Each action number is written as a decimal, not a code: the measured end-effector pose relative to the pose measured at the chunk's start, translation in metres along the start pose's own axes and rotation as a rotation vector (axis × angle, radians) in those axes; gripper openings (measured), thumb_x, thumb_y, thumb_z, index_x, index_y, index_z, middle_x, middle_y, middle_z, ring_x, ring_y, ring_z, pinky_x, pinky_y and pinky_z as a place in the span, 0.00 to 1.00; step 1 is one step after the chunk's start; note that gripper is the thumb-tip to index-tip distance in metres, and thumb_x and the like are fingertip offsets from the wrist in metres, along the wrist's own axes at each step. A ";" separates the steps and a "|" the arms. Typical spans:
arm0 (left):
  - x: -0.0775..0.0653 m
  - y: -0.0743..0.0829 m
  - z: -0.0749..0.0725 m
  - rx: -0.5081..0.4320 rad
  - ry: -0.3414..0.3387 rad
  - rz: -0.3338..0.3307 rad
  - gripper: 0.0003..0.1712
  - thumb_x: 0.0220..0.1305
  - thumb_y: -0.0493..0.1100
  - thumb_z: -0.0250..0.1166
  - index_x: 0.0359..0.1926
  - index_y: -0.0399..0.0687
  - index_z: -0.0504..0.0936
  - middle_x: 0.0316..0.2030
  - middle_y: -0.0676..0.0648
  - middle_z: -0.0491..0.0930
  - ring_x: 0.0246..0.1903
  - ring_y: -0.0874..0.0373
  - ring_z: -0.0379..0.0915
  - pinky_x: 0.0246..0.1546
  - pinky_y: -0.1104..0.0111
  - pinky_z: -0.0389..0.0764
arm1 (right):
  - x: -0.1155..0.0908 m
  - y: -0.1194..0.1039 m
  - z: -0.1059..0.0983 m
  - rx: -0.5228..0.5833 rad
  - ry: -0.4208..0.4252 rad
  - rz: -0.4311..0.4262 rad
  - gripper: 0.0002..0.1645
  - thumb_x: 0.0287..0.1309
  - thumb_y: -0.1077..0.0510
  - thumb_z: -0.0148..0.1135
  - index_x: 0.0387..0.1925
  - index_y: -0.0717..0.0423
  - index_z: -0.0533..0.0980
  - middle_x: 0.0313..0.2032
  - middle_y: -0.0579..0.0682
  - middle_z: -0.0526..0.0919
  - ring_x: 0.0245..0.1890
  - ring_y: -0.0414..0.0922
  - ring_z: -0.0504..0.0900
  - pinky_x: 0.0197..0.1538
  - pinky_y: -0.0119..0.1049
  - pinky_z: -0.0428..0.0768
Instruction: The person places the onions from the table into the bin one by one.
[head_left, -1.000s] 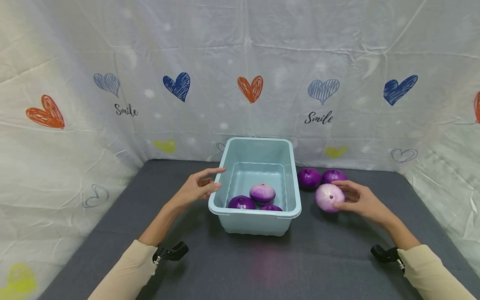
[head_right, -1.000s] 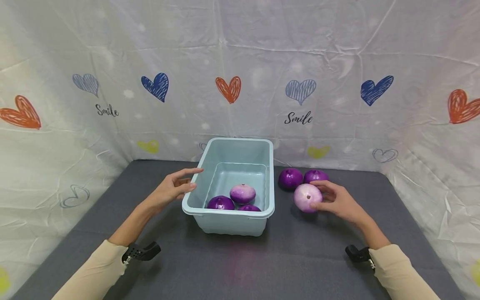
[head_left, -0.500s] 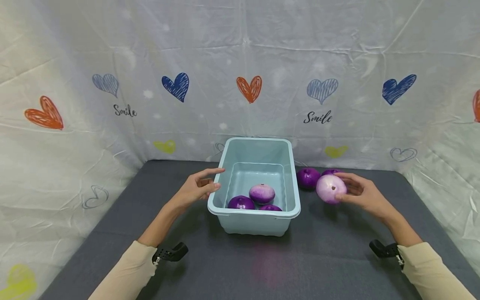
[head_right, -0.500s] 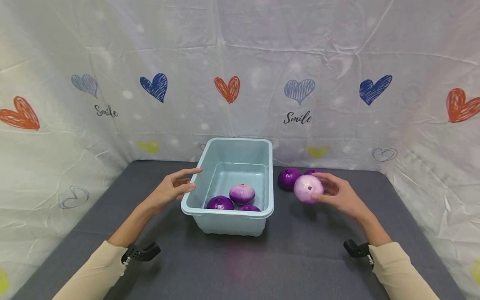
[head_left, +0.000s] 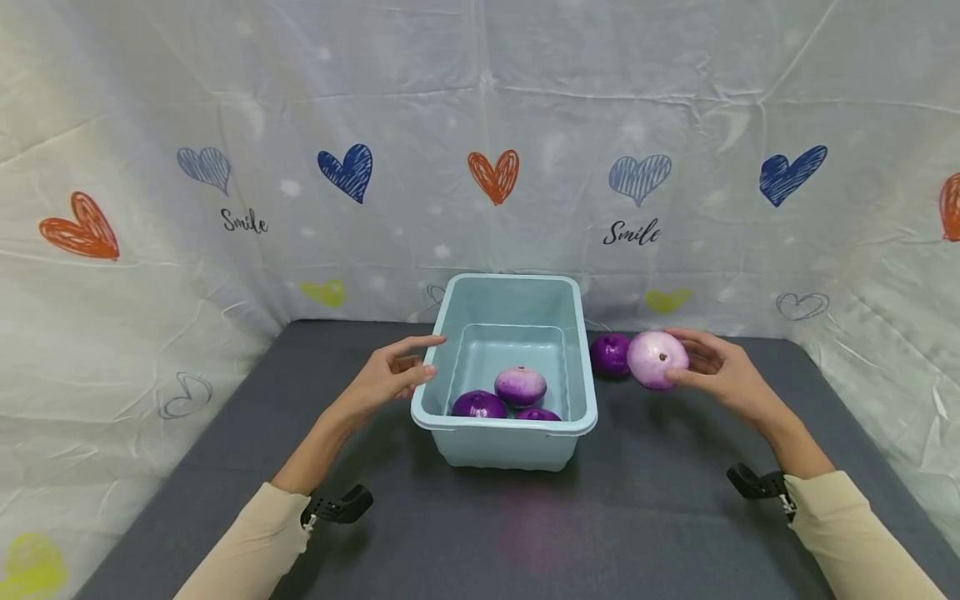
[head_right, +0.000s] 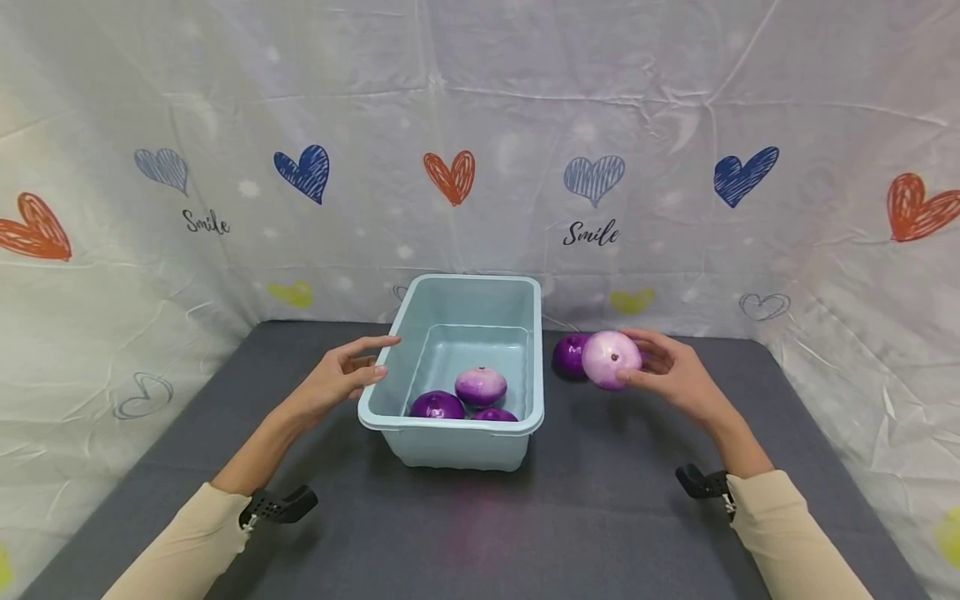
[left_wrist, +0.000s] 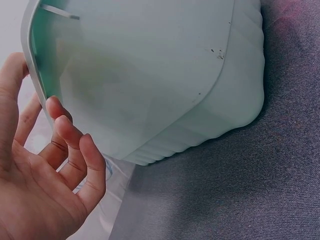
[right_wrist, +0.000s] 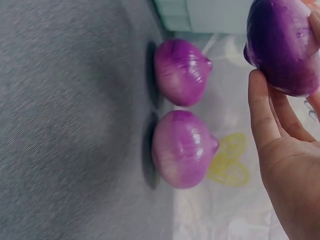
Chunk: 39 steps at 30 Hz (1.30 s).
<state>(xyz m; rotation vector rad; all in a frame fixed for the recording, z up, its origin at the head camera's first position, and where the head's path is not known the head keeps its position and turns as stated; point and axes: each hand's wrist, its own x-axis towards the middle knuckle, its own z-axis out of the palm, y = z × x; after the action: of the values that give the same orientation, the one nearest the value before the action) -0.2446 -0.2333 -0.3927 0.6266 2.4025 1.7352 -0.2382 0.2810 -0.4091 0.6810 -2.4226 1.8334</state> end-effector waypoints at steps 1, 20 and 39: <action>0.000 0.000 0.000 0.001 -0.002 0.000 0.28 0.72 0.44 0.66 0.71 0.52 0.74 0.27 0.40 0.72 0.23 0.52 0.63 0.28 0.64 0.69 | 0.002 -0.001 0.001 -0.002 0.002 0.003 0.36 0.65 0.65 0.69 0.72 0.60 0.68 0.64 0.59 0.72 0.59 0.40 0.77 0.52 0.33 0.79; 0.001 0.005 -0.003 -0.014 -0.006 0.001 0.28 0.72 0.44 0.66 0.71 0.53 0.74 0.28 0.43 0.73 0.24 0.49 0.64 0.30 0.60 0.72 | 0.038 -0.027 0.020 0.051 -0.008 -0.058 0.35 0.63 0.68 0.68 0.70 0.60 0.69 0.64 0.59 0.71 0.59 0.48 0.77 0.55 0.34 0.78; -0.002 -0.001 0.000 -0.027 -0.001 0.001 0.28 0.73 0.44 0.66 0.71 0.52 0.74 0.29 0.42 0.74 0.24 0.49 0.64 0.29 0.65 0.71 | 0.069 -0.054 0.041 0.061 -0.054 -0.102 0.34 0.63 0.66 0.70 0.69 0.56 0.72 0.64 0.57 0.73 0.61 0.53 0.76 0.55 0.37 0.78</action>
<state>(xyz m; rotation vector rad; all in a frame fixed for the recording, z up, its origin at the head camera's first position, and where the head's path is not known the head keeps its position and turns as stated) -0.2427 -0.2338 -0.3937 0.6256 2.3741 1.7643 -0.2721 0.2090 -0.3537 0.8523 -2.3246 1.8802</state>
